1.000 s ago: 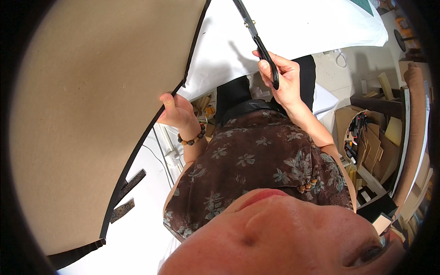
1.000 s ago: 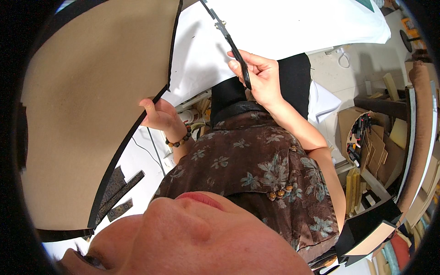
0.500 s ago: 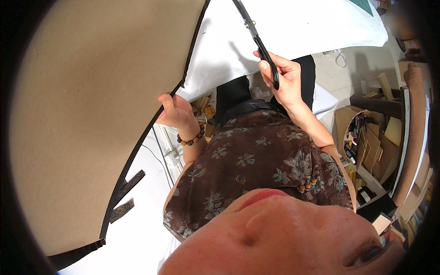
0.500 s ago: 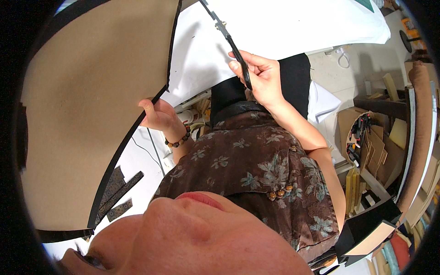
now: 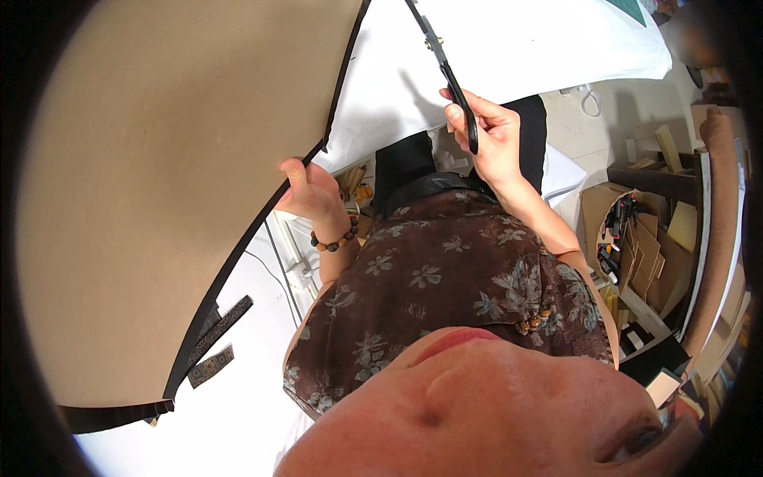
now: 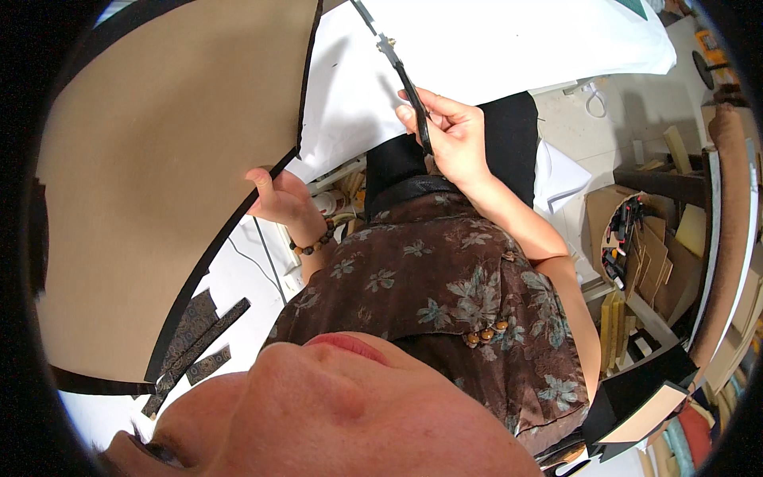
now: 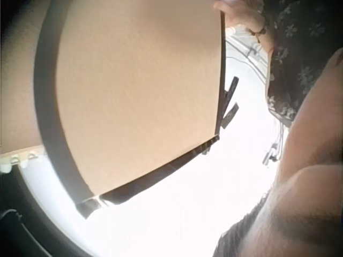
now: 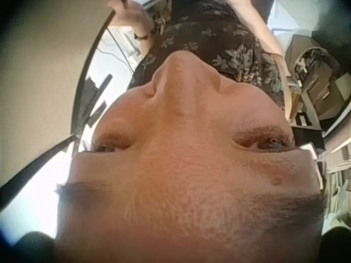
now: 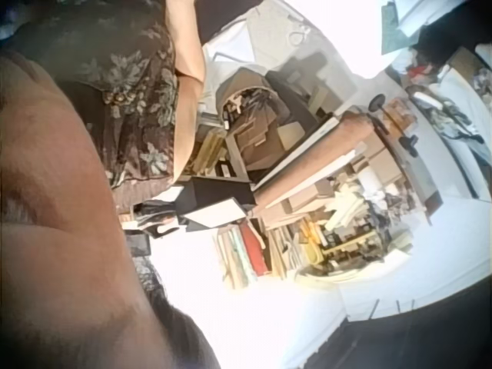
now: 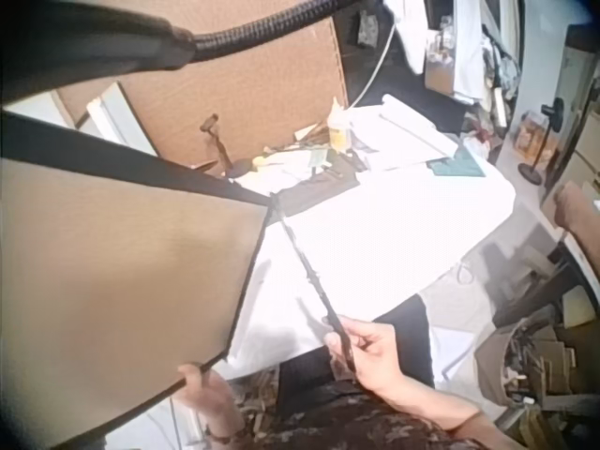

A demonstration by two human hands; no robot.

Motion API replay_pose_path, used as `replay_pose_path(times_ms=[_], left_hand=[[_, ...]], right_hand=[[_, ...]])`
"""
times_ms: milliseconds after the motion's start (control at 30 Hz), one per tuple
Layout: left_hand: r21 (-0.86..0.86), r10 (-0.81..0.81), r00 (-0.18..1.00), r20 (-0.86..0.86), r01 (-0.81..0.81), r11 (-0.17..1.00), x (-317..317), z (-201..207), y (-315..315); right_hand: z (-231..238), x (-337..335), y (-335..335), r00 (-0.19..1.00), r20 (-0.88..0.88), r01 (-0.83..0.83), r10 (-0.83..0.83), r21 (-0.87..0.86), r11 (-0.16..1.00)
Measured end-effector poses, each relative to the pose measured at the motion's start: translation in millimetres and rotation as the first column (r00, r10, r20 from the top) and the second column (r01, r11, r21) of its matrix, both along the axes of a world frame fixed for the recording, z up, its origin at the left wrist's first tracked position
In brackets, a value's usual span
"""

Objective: The person cuts a black fabric strip with scissors, folds and irons it, then cuts a larger piece of fabric and irons it. The person then uses a lighter to seal the edges of the fabric and begins sewing the fabric with a needle and thread.

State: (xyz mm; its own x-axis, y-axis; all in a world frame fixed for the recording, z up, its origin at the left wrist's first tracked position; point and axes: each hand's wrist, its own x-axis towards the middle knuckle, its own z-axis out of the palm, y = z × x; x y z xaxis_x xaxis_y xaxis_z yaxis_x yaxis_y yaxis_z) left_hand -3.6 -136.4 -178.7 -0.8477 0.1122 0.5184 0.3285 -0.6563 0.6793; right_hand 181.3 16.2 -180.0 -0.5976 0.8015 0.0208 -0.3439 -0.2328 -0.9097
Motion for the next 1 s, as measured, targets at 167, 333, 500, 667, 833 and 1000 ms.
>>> replay_pose_path(times_ms=[167, 333, 500, 667, 833, 1000], left_hand=[[-0.007, -0.006, 0.999, -0.041, 0.006, 1.000, -3.9, -8.7, -1.2], [-0.073, -0.099, 0.993, 0.059, 0.103, 0.992, -12.0, 1.0, -3.9], [-0.214, -0.176, 0.885, 0.430, 0.290, 0.933, 4.9, 18.7, 7.5], [-0.286, -0.189, 0.593, 0.783, 0.612, 0.737, 4.0, -11.9, 18.2], [-0.183, -0.184, 0.350, 0.918, 0.788, 0.587, 1.0, -60.6, 49.9], [-0.165, -0.257, 0.311, 0.915, 0.870, 0.465, -7.1, -78.7, 67.8]], right_hand=[[7.0, 0.6, 0.0, 0.998, -0.013, 0.060, -0.061, -0.074, 0.995], [3.6, 13.0, 14.4, 0.975, 0.089, 0.194, -0.203, 0.100, 0.976], [-19.9, 62.8, 27.3, 0.895, 0.204, 0.334, -0.397, 0.282, 0.899], [-29.4, 108.4, 28.9, 0.807, 0.200, 0.406, -0.556, 0.497, 0.767], [-28.0, 117.6, 25.0, 0.817, 0.173, 0.359, -0.551, 0.596, 0.719], [-22.0, 114.6, 20.0, 0.800, 0.254, 0.130, -0.544, 0.812, 0.570]])
